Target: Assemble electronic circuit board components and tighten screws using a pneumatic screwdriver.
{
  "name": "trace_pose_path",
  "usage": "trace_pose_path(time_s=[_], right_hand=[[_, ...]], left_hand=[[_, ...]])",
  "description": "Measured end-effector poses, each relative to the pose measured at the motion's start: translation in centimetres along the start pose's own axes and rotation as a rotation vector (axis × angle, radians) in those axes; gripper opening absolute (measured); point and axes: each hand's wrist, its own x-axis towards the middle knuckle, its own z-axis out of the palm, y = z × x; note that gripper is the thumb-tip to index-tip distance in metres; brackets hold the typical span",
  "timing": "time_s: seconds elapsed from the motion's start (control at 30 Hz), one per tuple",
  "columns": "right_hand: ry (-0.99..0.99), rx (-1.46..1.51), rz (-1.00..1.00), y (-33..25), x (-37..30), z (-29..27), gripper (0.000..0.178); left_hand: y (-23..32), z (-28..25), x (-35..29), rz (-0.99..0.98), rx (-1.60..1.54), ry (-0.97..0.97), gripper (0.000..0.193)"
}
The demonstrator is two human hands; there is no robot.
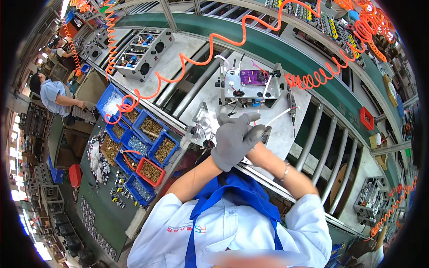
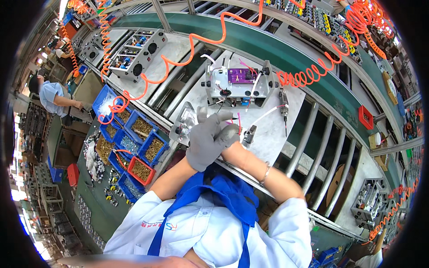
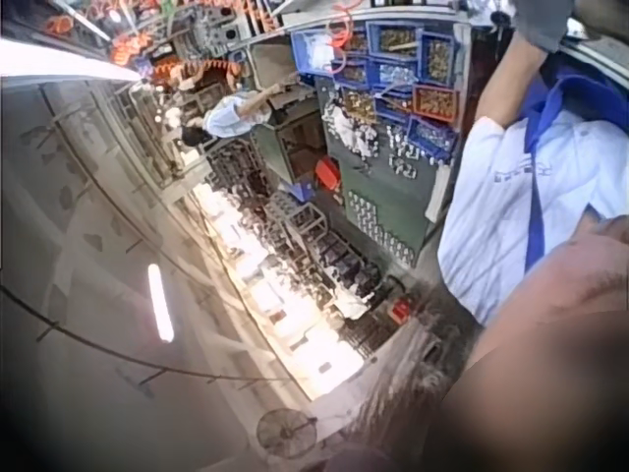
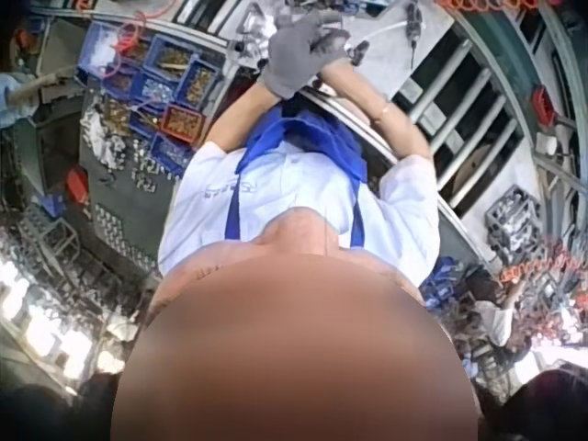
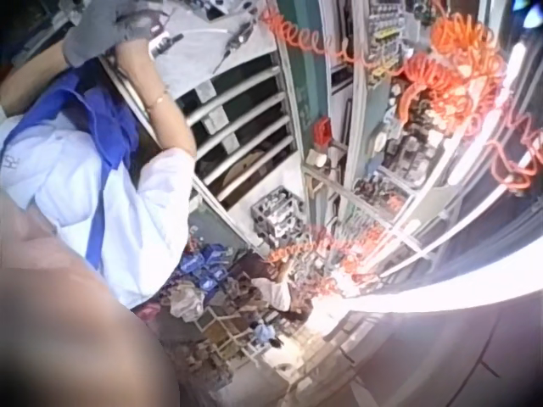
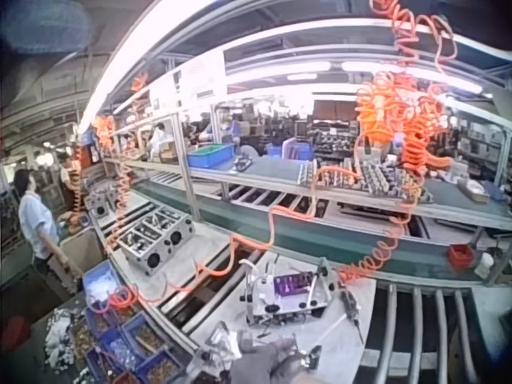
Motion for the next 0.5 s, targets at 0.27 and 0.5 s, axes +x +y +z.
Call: trace_pose_path(time_s=[0.27, 0.5], right_hand=[[-0.079, 0.984, 0.502, -9.1, 1.5, -10.6, 0.039], [-0.392, -0.523, 0.087, -12.7, 3.1, -6.9, 0.036]], left_hand=[[1.1, -5.3, 7.1, 0.645, 0.374, 0.055, 0.065], [-6.8, -8.5, 6.8, 0.287, 0.306, -0.596, 0.062]])
